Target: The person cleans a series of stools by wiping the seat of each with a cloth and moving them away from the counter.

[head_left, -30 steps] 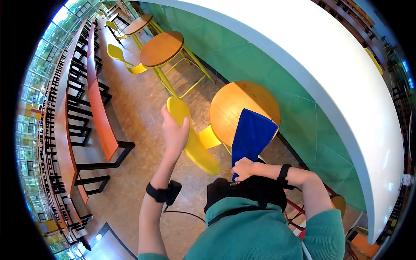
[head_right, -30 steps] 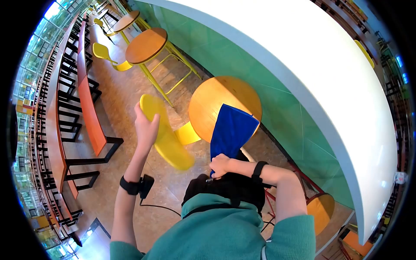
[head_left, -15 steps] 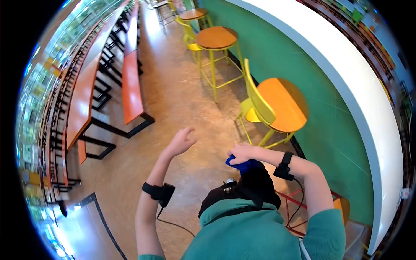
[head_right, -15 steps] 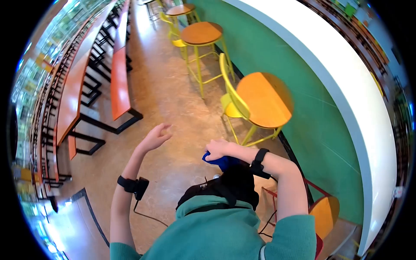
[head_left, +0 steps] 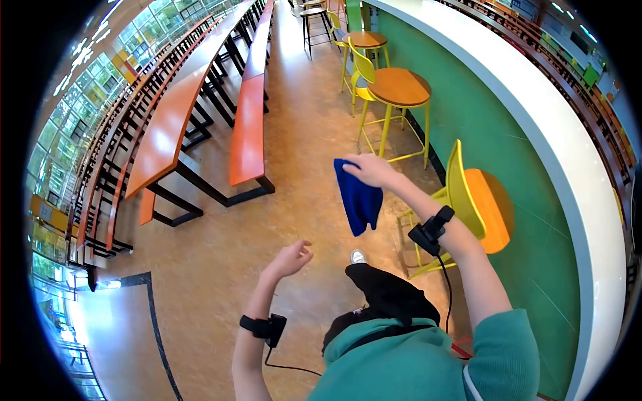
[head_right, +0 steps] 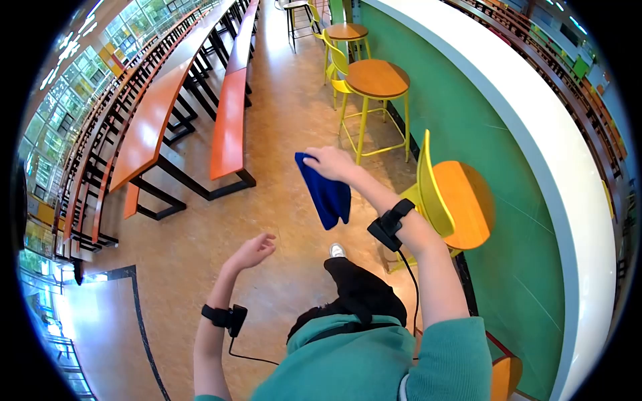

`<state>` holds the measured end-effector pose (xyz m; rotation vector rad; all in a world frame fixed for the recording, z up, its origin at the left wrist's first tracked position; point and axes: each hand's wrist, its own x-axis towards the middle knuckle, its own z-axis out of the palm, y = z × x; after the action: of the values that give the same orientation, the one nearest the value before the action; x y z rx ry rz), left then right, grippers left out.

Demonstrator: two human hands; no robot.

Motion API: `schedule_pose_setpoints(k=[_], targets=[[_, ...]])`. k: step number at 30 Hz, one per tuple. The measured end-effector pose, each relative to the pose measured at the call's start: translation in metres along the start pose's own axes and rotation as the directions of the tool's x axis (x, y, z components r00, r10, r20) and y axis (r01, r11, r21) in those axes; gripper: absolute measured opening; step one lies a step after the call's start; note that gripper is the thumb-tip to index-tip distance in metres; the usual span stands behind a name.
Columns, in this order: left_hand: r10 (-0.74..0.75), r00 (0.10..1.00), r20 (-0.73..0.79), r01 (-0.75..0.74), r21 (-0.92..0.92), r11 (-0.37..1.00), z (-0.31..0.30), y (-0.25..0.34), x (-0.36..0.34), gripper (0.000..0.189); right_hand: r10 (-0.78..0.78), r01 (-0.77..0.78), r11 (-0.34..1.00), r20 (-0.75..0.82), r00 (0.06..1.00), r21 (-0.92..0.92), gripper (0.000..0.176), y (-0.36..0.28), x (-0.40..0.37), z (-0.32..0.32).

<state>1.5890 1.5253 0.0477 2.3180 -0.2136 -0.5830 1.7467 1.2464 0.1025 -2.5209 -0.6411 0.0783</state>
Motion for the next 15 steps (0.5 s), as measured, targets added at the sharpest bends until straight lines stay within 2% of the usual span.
schedule_pose_setpoints(k=[4,6,8,9,12,14,15], targets=[[-0.023,0.997,0.068,0.016,0.098,0.995,-0.03,-0.01,0.04,0.039,-0.039,0.056,0.996,-0.216,0.976,0.075,0.029,0.033,0.05,-0.024],[-0.034,0.999,0.03,0.03,0.12,0.992,-0.048,-0.032,0.076,0.04,-0.06,0.122,0.977,-0.317,0.946,0.178,0.027,0.066,0.075,-0.016],[-0.043,0.999,-0.027,0.045,0.1,0.994,-0.06,-0.04,0.099,0.04,0.004,0.091,0.945,-0.291,0.957,0.313,0.028,0.089,0.083,-0.021],[-0.066,0.998,-0.004,0.066,0.078,0.995,-0.066,-0.046,0.11,0.04,0.035,0.075,0.923,-0.278,0.96,0.377,0.029,0.1,0.089,-0.024],[-0.095,0.994,0.062,0.093,0.038,0.995,-0.081,-0.069,0.142,0.039,0.219,0.035,0.872,-0.454,0.864,0.488,0.03,0.138,0.112,-0.019],[-0.1,0.984,0.15,0.092,0.059,0.994,-0.09,-0.086,0.153,0.039,0.4,-0.128,0.808,-0.376,0.836,0.575,0.031,0.152,0.122,-0.032],[-0.155,0.967,0.202,0.144,0.068,0.987,-0.093,-0.098,0.155,0.04,0.497,-0.223,0.756,-0.318,0.808,0.616,0.032,0.157,0.121,-0.035]])
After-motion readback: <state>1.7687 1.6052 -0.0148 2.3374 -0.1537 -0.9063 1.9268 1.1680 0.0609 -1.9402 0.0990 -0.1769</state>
